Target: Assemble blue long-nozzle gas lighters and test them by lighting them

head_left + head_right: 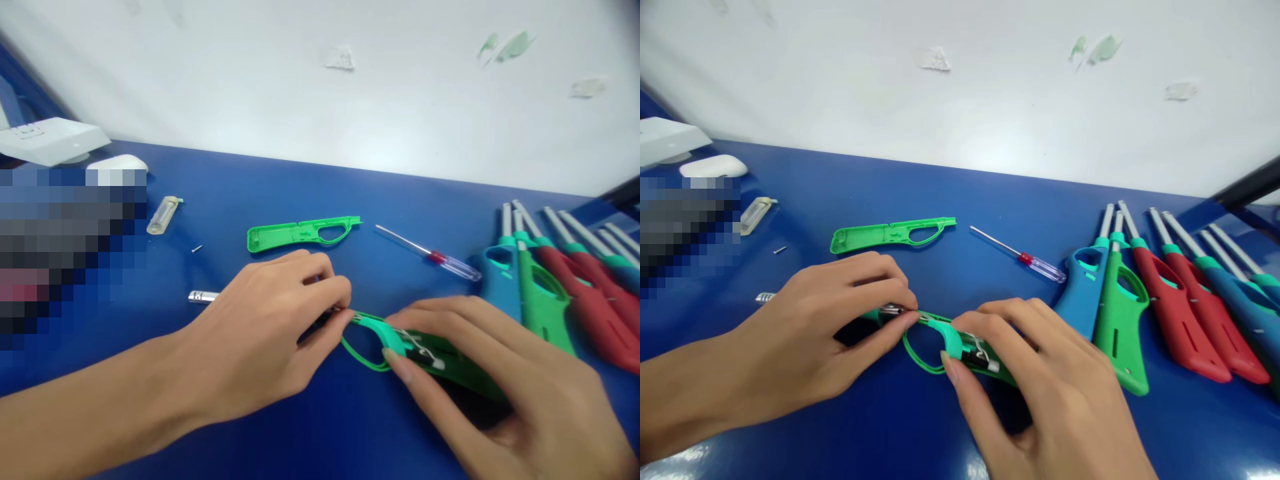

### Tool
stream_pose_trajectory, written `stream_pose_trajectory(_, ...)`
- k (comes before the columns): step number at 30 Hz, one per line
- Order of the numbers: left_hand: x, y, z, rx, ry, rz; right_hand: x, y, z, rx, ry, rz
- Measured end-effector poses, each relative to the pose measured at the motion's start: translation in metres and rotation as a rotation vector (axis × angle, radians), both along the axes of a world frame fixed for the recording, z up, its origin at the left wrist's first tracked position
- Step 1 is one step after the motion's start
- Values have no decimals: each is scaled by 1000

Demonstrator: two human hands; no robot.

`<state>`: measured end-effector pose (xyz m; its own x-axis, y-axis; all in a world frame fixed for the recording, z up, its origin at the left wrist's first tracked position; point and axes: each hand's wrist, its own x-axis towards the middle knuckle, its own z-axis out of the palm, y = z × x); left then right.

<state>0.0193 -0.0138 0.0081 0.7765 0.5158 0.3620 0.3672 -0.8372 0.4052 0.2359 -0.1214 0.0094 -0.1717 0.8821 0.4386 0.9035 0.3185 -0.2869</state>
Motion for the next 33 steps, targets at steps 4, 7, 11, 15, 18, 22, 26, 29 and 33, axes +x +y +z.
stream_pose_trajectory(4,0,0,0,-20,-8,19,-2,1,0,-39,78,-27)
stream_pose_trajectory(7,0,0,0,-24,-13,28,-4,0,1,-64,120,-62)
stream_pose_trajectory(11,1,-1,1,-18,-26,31,-6,-1,0,-57,135,-100)
stream_pose_trajectory(15,1,-1,1,-18,-22,23,-6,0,-1,-55,147,-93)
stream_pose_trajectory(18,2,-1,0,-19,-20,14,-6,0,-1,-58,160,-86)
stream_pose_trajectory(22,2,-2,-1,-23,-16,14,-5,-3,-1,-63,162,-91)
stream_pose_trajectory(26,1,-3,0,-24,-17,9,-5,-4,0,-58,158,-102)
stream_pose_trajectory(29,1,-3,1,-21,-13,11,-6,-2,0,-63,163,-102)
stream_pose_trajectory(33,2,-2,1,-20,-10,12,-7,-1,-1,-59,158,-111)
